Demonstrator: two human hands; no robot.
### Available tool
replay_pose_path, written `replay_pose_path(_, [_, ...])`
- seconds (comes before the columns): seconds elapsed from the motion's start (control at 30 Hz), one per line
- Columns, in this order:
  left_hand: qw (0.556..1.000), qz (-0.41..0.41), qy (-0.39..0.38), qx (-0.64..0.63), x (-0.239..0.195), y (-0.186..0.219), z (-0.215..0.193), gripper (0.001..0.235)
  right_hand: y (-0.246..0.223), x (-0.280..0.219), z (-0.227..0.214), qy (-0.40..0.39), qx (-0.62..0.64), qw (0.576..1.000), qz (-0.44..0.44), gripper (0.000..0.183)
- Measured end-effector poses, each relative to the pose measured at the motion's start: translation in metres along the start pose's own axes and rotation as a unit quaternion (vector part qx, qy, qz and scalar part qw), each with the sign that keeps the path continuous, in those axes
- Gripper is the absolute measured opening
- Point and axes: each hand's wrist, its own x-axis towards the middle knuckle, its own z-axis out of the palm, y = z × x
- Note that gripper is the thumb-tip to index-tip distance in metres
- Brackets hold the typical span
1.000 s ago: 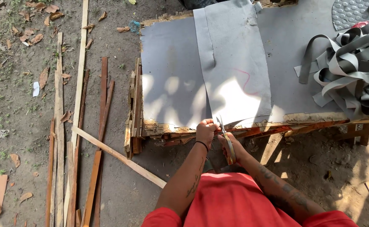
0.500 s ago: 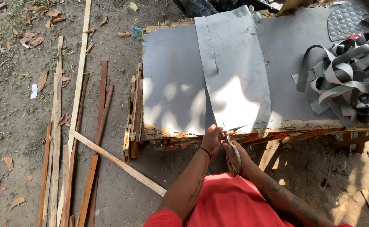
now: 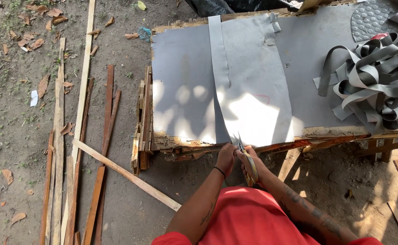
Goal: Cutting long strips of grey upholstery material using scissors on a wooden workbench.
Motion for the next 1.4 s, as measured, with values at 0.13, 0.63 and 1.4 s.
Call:
replay_pose_path(0.13, [1.0, -0.011, 0.002, 0.027, -0.015, 0.002, -0.013, 0.018, 0.016, 0.004, 0.007, -0.016, -0.018, 1.0, 0.003, 0.053])
replay_pose_path(0.63, [0.997, -0.031, -0.073, 0.024, -0.091, 0.005, -0.043, 0.009, 0.019, 0.012, 0.026, -0.056, 0.005, 0.998, 0.017, 0.057])
replay_pose_path(1.4, [0.992, -0.041, -0.097, -0.063, -0.172, 0.072, -0.031, 0.016, -0.012, 0.03, 0.061, -0.068, 0.021, 0.997, 0.032, 0.057])
